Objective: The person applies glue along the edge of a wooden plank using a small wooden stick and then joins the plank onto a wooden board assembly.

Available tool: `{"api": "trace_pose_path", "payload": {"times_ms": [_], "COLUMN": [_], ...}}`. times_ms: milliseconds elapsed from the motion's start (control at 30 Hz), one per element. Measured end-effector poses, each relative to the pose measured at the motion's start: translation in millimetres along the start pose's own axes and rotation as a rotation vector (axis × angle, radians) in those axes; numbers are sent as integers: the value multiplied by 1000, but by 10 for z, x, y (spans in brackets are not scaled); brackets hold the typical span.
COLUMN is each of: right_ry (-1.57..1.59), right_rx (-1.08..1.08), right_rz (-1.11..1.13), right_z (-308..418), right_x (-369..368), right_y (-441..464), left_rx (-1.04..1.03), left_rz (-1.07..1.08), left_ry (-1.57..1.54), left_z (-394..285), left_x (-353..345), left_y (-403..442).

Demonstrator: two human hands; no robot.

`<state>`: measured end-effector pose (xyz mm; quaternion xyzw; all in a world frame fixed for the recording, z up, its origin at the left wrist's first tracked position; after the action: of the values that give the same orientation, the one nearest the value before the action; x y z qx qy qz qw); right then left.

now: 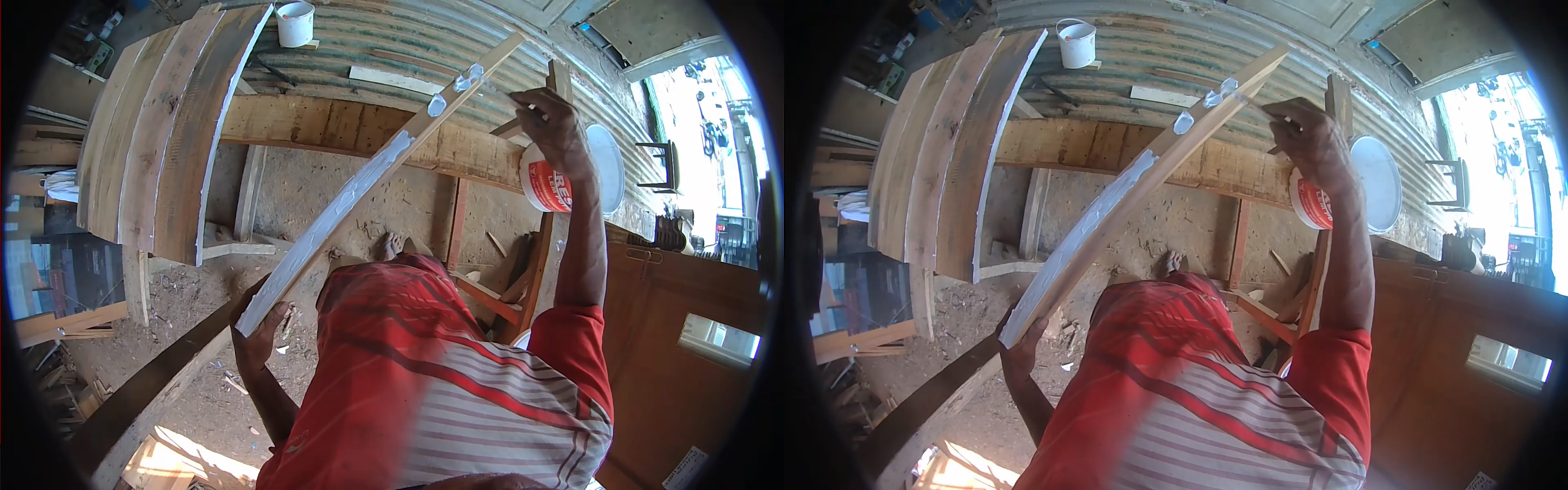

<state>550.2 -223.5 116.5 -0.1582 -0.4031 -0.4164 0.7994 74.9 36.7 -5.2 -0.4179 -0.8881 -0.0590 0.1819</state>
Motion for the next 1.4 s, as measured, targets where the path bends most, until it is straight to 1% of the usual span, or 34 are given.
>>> {"api": "trace_pose_path", "payload": {"times_ms": [100,133,233,267,367,400,467,500,600,700,733,833,867,1000,1100,1233,1333,1400], "right_ry": [-84,-153,-277,-234,-192,-220,-315,-365,-340,-272,-246,-408,-380,-205,-248,-381,-313,-258], "right_rx": [-54,-33,-13,-73,28,69,23,-1,-22,73,74,-86,-137,34,0,11,-26,34], "right_rz": [-130,-78,-188,-236,-245,-210,-300,-342,-421,-343,-312,-384,-401,-243,-165,-280,-316,-245], "right_z": [-153,-199,-123,-127,70,98,-224,-262,-219,-67,-170,-357,-368,53,165,126,107,258], "right_x": [138,82,147,191,139,93,96,111,275,186,141,206,248,66,-54,-10,54,-39], "right_y": [134,161,133,124,83,78,176,192,198,183,195,243,217,21,-112,-100,-112,-183], "left_rx": [11,8,13,23,24,18,6,10,18,29,36,21,7,43,52,59,45,42], "left_rz": [7,6,0,4,1,6,13,9,-6,3,-3,16,20,-5,-12,-7,7,8], "left_ry": [-3,-3,-12,-18,20,22,24,24,27,17,-2,4,15,-3,-3,-23,1,5], "left_z": [50,29,-4,-3,29,20,1,-2,-8,14,27,22,12,55,61,48,7,2], "left_x": [5,1,9,2,18,19,11,10,10,6,2,10,10,11,24,14,11,3], "left_y": [-8,-6,31,17,14,18,20,16,17,20,14,5,13,-8,-16,-6,18,10]}}
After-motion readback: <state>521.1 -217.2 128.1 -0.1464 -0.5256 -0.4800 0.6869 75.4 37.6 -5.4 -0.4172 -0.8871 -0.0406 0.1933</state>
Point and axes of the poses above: each hand's wrist, its own y-axis towards the middle knuckle, its own x-axis out of the back of the hand, z = x × y, the point moved 10 cm from there along y, towards the middle knuckle, and after that the axes turned 11 degrees about -x, right-handed, at the moved point
